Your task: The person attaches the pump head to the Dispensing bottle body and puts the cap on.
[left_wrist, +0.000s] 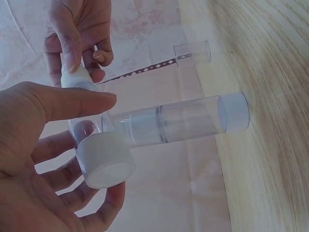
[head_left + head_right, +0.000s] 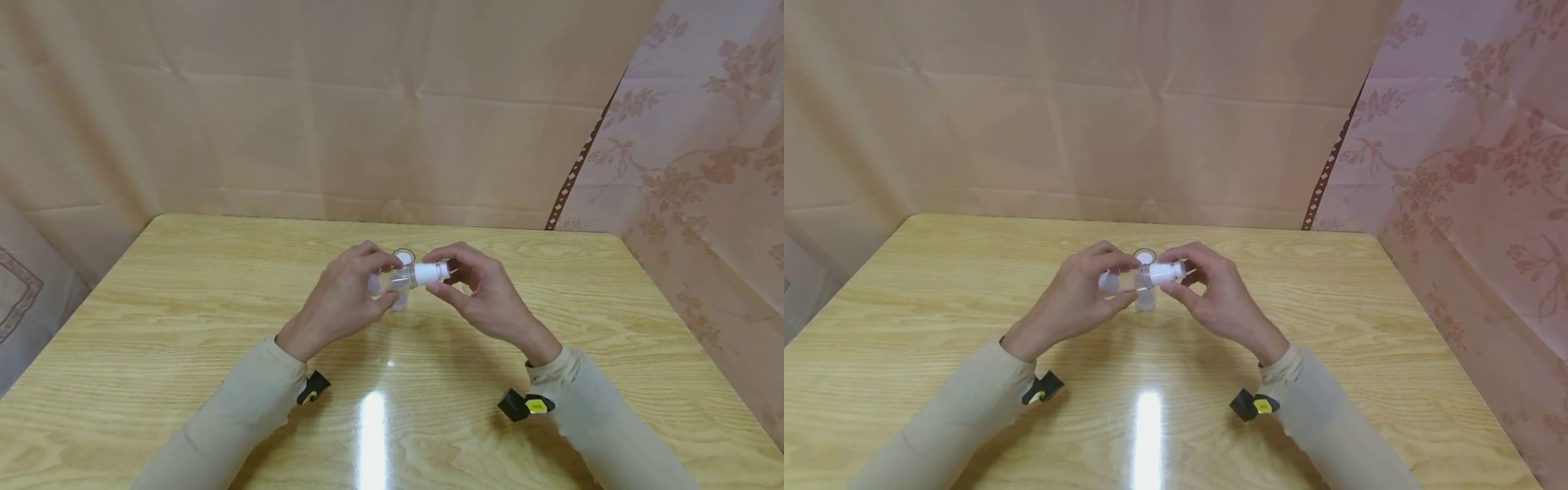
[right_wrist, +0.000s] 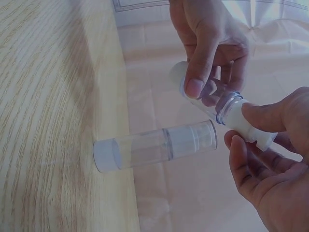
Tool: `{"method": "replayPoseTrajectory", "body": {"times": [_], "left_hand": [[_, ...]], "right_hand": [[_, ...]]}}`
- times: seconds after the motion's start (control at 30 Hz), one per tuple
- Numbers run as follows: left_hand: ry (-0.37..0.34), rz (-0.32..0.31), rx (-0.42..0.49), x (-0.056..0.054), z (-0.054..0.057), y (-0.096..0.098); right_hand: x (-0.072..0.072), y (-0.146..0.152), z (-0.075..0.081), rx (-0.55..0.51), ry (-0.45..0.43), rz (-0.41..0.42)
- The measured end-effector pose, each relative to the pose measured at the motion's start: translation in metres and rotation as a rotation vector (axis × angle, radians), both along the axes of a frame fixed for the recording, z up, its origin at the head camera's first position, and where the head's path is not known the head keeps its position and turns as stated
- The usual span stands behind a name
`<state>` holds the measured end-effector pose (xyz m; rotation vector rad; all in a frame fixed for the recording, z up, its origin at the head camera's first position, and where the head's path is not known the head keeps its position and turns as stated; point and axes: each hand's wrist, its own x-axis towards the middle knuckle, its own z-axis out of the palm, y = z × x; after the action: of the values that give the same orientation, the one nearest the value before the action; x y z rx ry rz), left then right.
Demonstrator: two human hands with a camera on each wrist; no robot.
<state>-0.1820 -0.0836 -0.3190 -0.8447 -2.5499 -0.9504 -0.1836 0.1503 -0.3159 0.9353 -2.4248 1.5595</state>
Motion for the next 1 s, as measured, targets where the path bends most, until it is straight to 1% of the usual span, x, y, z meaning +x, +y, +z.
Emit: {"method": "replayPoseTrajectory", "body": {"times": [0.27,0.47,0.57,0.7,1.0], "left_hand": [[0.072,-0.004,0.001,0.0008,-0.0006,0.0003],[0.090,-0.008,0.002,0.0003,-0.0012,0.0011],[0.086,-0.004,0.002,0.0004,-0.0006,0.0015],[0.067,0.001,0.001,0.0009,0.0003,0.0014],[0.001,-0.001,0.020,0.0011,0.0008,0.0002]], "right_hand": [[0.0005,0.0001,0.0000,0.011,0.003,-0.011],[0.0001,-0.0004,0.0004,0.043,-0.021,-0.054],[-0.0002,-0.0004,0.0001,0.064,-0.022,-0.070],[0.0002,0.0003,0.0004,0.096,-0.012,-0.071],[-0.0013,0.0042,0.0019,0.164,0.056,-0.010]]}}
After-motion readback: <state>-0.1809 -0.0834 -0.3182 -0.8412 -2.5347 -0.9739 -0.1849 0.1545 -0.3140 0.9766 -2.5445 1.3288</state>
